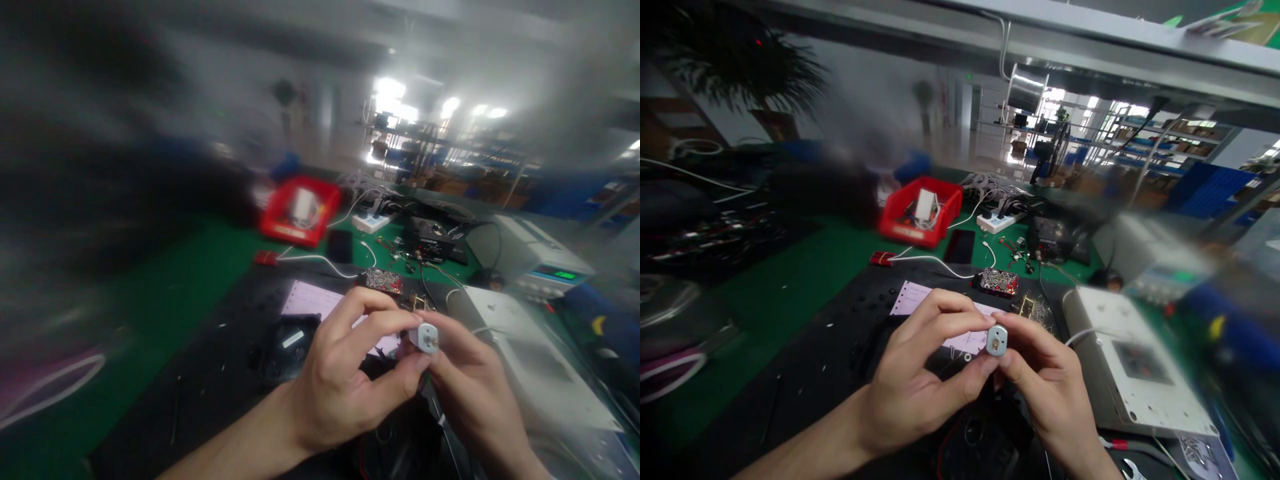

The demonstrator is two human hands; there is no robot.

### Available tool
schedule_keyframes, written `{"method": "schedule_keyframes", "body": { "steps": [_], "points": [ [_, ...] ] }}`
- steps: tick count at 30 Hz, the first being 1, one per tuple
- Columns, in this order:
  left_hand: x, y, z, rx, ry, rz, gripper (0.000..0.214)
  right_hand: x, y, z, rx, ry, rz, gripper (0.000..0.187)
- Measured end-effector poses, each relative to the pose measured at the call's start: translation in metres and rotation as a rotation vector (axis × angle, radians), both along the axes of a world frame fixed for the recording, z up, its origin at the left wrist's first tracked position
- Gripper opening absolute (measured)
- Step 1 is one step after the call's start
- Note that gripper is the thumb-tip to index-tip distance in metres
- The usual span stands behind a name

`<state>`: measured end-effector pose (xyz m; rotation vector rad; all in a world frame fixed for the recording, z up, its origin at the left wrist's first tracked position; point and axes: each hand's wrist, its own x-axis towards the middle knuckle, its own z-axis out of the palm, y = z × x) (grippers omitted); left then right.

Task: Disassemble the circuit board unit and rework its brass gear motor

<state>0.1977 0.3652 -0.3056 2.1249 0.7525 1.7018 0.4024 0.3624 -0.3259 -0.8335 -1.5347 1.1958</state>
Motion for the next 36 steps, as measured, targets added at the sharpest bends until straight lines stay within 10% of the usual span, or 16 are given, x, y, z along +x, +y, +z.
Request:
{"method": "schedule_keyframes", "body": {
  "steps": [15,36],
  "points": [
    [0.001,0.0,0.003,-0.03,-0.012,-0.003,0.039,-0.002,-0.004,0.012,0.007,-0.057,-0.02,0.027],
    [0.0,0.002,0.0,-0.288,-0.018,-0.121,0.029,-0.007,-0.006,0.014,-0.534,0.358,0.299,0.034]
  ]
}}
